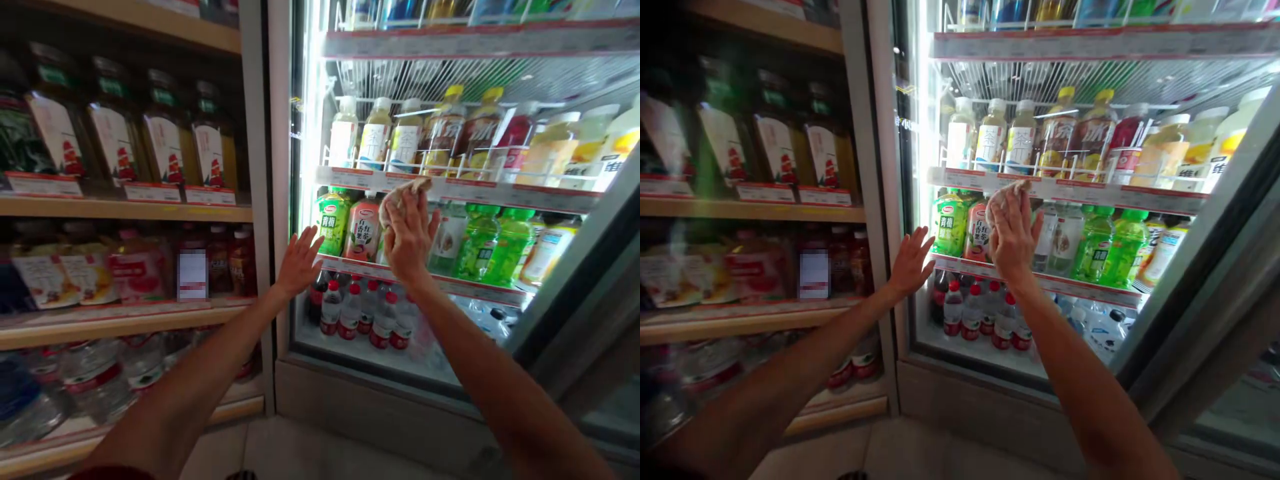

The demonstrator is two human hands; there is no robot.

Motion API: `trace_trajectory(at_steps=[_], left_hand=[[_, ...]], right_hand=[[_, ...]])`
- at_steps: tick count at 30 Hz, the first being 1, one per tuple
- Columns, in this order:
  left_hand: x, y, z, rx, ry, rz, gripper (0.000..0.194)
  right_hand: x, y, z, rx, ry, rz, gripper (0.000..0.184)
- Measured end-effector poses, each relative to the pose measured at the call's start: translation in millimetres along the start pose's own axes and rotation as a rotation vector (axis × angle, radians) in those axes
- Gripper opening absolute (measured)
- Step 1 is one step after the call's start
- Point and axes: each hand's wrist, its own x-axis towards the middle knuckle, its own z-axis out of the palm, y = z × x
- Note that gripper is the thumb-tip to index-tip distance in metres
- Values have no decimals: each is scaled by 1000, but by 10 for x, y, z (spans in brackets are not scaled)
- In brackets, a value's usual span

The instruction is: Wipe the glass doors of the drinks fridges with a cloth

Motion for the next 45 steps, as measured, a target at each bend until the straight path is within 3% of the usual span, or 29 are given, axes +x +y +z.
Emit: trace_trajectory(at_steps=[4, 5, 6, 9, 11, 16, 17, 21, 22, 23, 27, 29, 32, 33, 35, 37, 39, 43, 45], left_hand=[[-15, -40, -52, -19, -41, 27, 55], [-24, -52, -60, -20, -49, 36, 54], [-34, -62, -63, -18, -51, 41, 53], [-64, -79, -49, -16, -30, 35, 53], [-77, -86, -31, -26, -23, 26, 53], [-90, -107, 15, -45, -17, 44, 52], [-92, -108, 23, -43, -12, 45, 53], [-99, -119, 28, -45, -12, 34, 55], [-100, -127, 17, -60, -19, 36, 55], [-100, -137, 0, -82, -21, 32, 56], [-102, -180, -84, -176, 54, -73, 60], [-103, -190, -110, -194, 83, -104, 61], [-105, -209, -123, -217, 85, -106, 61], [-106, -222, -125, -224, 83, -109, 61], [-110, -261, -128, -231, 81, -98, 62], [-114, -302, -129, -228, 82, -85, 64], [-118, -330, -122, -225, 82, -77, 66], [-127, -336, -95, -225, 97, -96, 74], [-132, -336, -91, -215, 96, -95, 76]], right_hand=[[-158, -212, 68, 43, -241, -465, 51], [-142, -229, 85, 41, -262, -516, 51], [-86, -225, 103, 31, -240, -486, 50], [165, -170, 173, 1, -39, -139, 48], [192, -194, 212, 7, 11, -55, 50], [-84, -393, 250, 66, -265, -490, 55], [-52, -396, 260, 62, -269, -476, 54], [231, -354, 299, 29, -110, -100, 52], [241, -366, 303, 33, -103, -83, 52], [213, -393, 304, 42, -125, -123, 52], [98, -514, 316, 107, -303, -502, 52], [245, -535, 346, 93, -289, -455, 53], [491, -589, 415, 33, -204, -191, 53], [495, -626, 437, 25, -198, -171, 52], [377, -713, 469, 35, -242, -296, 50], [231, -771, 485, 62, -307, -526, 46], [225, -770, 497, 70, -331, -606, 44], [455, -735, 520, 14, -229, -270, 49], [396, -761, 510, 11, -205, -263, 48]])
